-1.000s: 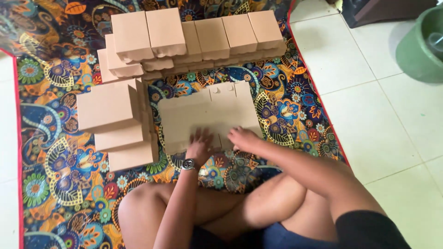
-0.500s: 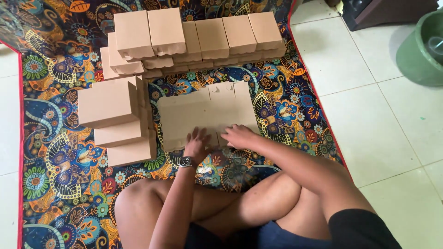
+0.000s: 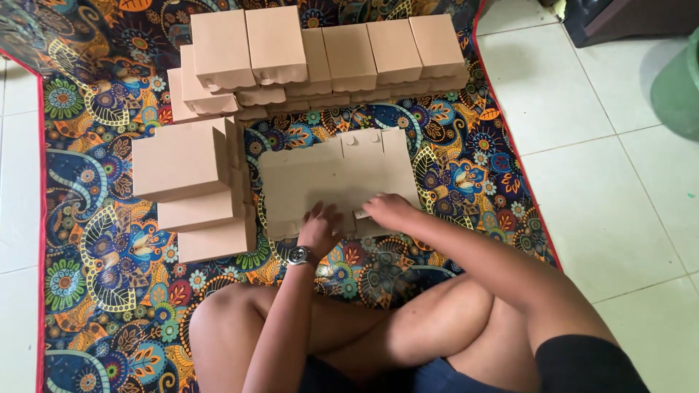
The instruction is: Folding a flat cardboard template into a box by bending and tucking flaps.
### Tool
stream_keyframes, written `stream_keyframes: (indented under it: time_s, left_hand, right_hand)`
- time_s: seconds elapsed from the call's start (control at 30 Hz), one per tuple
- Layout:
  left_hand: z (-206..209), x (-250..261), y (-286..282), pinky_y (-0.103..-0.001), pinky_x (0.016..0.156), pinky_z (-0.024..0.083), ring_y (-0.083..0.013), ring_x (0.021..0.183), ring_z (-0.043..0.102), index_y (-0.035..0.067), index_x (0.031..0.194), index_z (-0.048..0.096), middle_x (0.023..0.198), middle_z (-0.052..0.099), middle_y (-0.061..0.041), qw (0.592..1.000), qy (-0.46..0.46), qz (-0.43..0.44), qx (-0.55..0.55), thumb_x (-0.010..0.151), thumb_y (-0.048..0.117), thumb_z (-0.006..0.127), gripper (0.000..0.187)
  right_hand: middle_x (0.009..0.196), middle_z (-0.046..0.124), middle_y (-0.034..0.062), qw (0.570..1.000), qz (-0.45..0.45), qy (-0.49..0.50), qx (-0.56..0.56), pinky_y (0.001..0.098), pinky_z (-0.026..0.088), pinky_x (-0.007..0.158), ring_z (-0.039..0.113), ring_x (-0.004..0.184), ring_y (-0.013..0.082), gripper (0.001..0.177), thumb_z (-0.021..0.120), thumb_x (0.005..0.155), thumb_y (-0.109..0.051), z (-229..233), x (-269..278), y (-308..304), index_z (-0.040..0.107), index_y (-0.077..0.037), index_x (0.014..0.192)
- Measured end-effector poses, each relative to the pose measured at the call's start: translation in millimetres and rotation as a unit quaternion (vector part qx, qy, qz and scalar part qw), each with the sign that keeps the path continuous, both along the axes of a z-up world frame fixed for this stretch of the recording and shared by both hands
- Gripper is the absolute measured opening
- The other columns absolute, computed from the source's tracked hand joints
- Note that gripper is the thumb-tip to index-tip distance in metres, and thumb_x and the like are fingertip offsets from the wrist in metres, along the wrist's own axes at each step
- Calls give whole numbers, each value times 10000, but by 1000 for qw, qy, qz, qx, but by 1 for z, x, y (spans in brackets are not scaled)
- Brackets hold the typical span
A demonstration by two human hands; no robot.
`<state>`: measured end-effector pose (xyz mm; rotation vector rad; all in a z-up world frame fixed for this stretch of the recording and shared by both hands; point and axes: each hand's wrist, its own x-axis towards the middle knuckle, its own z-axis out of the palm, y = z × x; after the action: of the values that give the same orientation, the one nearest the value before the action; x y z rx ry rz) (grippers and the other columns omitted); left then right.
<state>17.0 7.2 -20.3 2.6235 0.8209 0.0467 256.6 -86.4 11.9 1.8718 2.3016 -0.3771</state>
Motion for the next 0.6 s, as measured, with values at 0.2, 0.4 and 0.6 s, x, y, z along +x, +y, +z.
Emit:
stream_keyframes:
  time_s: [0.2,0.4,0.6]
  left_hand:
    - [45,8,-6,-590,1138,359,-349,1418,439,242,1327,659,1444,556,-69,999,-27,18,12,784,429,771,585]
    - [27,33,-72,-423,633,541,-283,772,625,171,980,673,919,619,-42,925,-347,-110,107,696,335,832,364]
    - [64,34,-93,-411,832,578,-258,960,720,136,953,757,963,745,-69,974,-102,-193,67,900,338,674,225]
  right_hand:
    - [850,750,111,997,-65,-38,10,444,627,727,750,859,297,148,613,952,-117,-2,19,4,757,-86,954]
    - [890,749,47,999,-13,-9,32,439,593,827,713,940,264,78,680,889,-215,3,16,0,747,-207,930]
    - [1031,722,148,999,21,-33,27,464,625,727,712,909,341,137,690,869,-119,3,-24,-29,719,-62,990]
